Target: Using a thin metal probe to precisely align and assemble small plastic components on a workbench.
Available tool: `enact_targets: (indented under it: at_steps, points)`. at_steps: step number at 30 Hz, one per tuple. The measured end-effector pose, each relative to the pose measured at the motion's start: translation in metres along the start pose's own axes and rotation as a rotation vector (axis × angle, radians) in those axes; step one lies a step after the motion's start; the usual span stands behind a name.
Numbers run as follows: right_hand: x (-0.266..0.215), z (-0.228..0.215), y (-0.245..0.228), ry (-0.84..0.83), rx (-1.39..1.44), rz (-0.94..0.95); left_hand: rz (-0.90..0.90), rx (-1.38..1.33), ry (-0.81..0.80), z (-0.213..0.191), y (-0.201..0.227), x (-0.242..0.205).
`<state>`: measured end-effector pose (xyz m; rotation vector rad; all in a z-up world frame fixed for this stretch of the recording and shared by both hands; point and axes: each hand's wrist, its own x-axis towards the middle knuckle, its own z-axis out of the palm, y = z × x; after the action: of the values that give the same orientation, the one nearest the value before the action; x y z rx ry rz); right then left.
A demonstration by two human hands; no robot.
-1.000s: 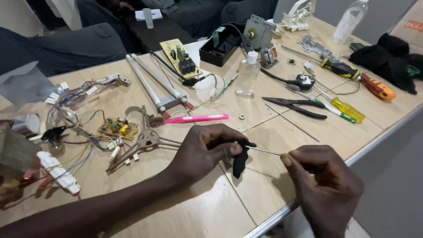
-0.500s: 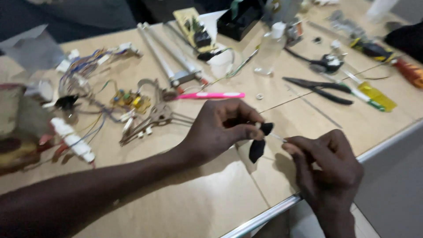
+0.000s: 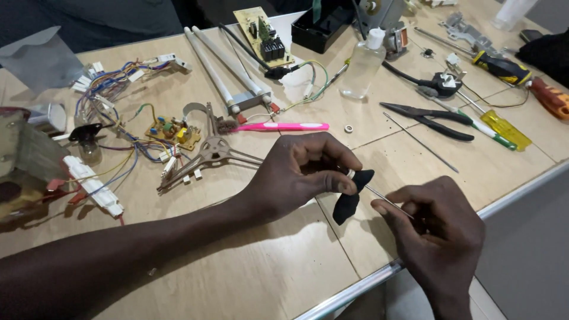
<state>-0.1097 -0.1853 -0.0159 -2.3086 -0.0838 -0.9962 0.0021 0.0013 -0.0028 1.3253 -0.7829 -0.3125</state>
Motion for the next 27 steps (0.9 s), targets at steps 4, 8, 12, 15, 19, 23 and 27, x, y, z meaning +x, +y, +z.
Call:
enact_targets:
  at_steps: [4,8,12,15,19,23,27]
  points:
    - [-0.009,0.003,0.006,0.088,-0.064,-0.101,-0.024,-0.042,0.016,0.000,-0.004,0.001]
    - [-0.010,0.002,0.004,0.076,0.020,-0.058,-0.048,-0.036,0.011,0.000,-0.001,0.000]
    - [-0.007,0.000,0.003,0.019,0.026,-0.062,-0.027,-0.034,-0.001,-0.001,-0.004,0.001]
    - [-0.003,-0.005,-0.003,-0.073,0.024,0.054,0.001,-0.089,-0.002,0.001,-0.010,0.000]
    - [-0.001,-0.001,0.003,-0.173,0.106,0.207,0.017,-0.067,0.002,0.001,-0.008,0.001]
    - [0.000,0.005,-0.004,0.038,0.025,-0.046,-0.028,0.008,0.051,0.000,-0.004,0.002]
    - [-0.006,0.007,-0.009,0.216,-0.087,-0.109,-0.001,0.062,0.066,0.001,-0.002,0.002]
